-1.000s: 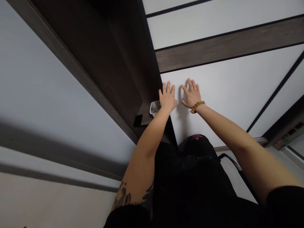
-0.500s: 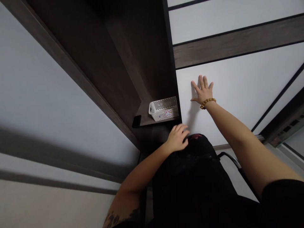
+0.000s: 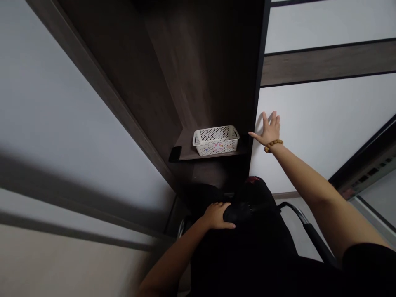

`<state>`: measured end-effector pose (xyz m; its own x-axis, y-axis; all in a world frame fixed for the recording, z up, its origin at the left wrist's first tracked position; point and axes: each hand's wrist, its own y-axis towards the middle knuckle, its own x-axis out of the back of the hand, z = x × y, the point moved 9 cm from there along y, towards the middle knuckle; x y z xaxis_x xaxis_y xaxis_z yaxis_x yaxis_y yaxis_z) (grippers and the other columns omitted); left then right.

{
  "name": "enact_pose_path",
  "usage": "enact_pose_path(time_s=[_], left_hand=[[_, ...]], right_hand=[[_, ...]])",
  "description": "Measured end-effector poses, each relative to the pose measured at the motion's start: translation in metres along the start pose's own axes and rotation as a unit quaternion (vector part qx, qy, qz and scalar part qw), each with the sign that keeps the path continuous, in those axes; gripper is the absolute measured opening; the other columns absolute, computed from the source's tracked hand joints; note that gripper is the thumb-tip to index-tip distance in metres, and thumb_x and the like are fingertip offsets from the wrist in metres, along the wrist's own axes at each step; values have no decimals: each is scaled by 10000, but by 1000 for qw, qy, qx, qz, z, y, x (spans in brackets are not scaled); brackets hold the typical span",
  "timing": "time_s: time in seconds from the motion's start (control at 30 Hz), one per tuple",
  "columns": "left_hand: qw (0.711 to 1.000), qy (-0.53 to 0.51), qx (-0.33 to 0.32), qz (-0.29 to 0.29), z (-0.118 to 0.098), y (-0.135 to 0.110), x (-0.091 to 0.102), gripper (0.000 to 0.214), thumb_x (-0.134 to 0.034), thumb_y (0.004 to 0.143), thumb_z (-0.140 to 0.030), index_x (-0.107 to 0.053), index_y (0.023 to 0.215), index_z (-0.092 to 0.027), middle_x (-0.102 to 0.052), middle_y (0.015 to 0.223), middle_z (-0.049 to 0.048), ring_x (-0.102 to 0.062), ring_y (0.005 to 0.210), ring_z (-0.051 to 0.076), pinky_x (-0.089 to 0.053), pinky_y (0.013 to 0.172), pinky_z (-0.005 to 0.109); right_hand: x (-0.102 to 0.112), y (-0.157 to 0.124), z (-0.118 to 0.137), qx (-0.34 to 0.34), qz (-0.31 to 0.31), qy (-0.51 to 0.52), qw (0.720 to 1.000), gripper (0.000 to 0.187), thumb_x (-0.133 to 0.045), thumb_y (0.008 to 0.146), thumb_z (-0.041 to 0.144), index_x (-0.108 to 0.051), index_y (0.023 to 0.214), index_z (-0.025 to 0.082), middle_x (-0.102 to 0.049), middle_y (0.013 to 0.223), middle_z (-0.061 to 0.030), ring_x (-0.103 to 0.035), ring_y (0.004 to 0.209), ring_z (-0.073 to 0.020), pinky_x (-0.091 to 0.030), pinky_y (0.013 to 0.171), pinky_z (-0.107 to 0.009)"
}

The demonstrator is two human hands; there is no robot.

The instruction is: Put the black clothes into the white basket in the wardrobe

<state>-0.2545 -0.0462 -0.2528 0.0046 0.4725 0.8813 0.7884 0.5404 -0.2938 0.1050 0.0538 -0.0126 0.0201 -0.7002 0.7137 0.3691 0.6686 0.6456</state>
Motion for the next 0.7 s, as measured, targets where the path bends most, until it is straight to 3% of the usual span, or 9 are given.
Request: enact_pose_path(time_s=[0.2,0.43,0.7], left_hand=[[1000,-1,-2,-6,5,4,-3,928,-716,781,-778,-566,1537,-261,-691,1467,133,-656,1341,395,-479,1160,510],[1000,1,-4,-29,7,5,-5,907,-732,777,-765,-587,1510,-252,-704,1439,130,-660,1323,386,-474,1155,505],[999,-5,-1,-42,6,2,-4,906,-764,779,-736,-589,1513,-234,-695,1450,139,-648,1341,388,-427,1204,527]], right_hand=[[-6,-1,-6,-40,-7,18,999,1129,-641,872,668,-120,1740,167,132,1787,-256,15,1619,-587,-305,1180,-800],[-5,-2,-39,-57,1,22,998,1092,-637,886,581,-86,1751,205,178,1790,-213,56,1622,-580,-474,1077,-779],[-4,-7,-64,-124,29,-26,992,1011,-601,933,450,-27,1754,320,100,1811,-170,-24,1646,-526,-586,972,-730]])
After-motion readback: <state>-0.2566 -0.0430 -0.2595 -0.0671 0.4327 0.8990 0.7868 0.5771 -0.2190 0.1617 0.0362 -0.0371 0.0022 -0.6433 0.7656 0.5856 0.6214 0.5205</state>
